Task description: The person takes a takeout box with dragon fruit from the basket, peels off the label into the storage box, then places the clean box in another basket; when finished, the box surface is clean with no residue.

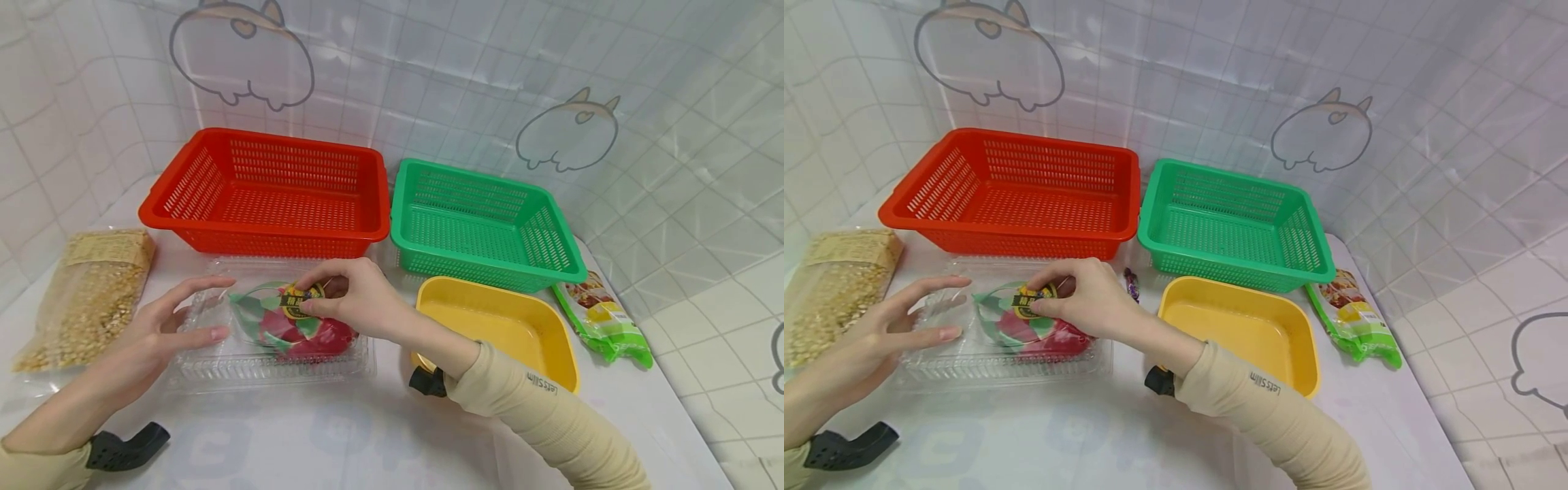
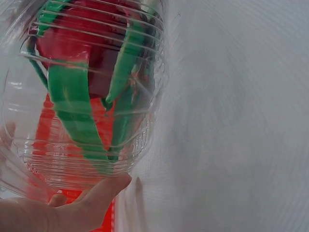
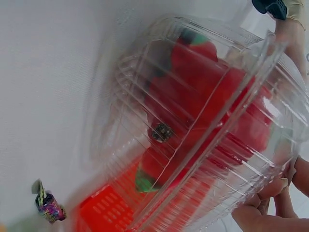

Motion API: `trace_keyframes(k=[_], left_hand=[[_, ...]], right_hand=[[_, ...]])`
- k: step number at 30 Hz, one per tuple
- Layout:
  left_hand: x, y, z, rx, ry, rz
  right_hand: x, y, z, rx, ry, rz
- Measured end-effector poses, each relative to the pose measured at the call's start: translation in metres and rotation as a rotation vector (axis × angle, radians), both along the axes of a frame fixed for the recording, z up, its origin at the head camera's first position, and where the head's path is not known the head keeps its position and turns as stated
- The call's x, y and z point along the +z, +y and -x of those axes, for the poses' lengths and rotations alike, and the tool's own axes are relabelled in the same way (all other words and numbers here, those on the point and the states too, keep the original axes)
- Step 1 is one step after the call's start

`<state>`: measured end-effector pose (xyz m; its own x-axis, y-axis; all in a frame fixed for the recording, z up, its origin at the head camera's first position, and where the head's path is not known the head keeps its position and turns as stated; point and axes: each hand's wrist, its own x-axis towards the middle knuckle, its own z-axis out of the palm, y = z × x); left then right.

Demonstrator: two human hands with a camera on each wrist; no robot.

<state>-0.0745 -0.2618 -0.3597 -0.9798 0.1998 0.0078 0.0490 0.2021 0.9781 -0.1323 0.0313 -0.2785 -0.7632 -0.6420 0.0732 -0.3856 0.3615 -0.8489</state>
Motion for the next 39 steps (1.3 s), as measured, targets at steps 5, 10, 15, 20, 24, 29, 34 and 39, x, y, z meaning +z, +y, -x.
trace_keyframes(k=[5,10,15,20,24,29,34,39], left_hand=[[0.0,0.0,0.0,0.006,-0.008,0.014],[0.0,0.0,0.0,0.013,-0.015,0.024],[-0.001,-0.001,0.0,0.012,-0.014,0.023],[-0.002,-0.002,0.0,0.009,-0.002,0.013],[-0.002,-0.002,0.0,0.008,-0.005,0.01],[-0.001,-0.002,0.0,0.007,-0.003,0.011],[-0.002,-0.001,0.001,0.006,0.011,0.004],[-0.002,0.0,0.001,0.008,0.0,0.003]], right_hand=[[0.003,0.004,-0.001,-0.007,-0.042,-0.004],[0.007,0.011,-0.001,-0.036,-0.108,-0.012],[0.014,0.019,-0.002,-0.056,-0.141,-0.015],[0.02,0.028,-0.001,-0.085,-0.142,-0.008],[0.023,0.038,0.001,-0.119,-0.145,-0.004],[0.025,0.055,0.007,-0.153,-0.142,0.001],[0.025,0.075,0.016,-0.202,-0.17,-0.009],[0.022,0.097,0.023,-0.239,-0.163,-0.047]])
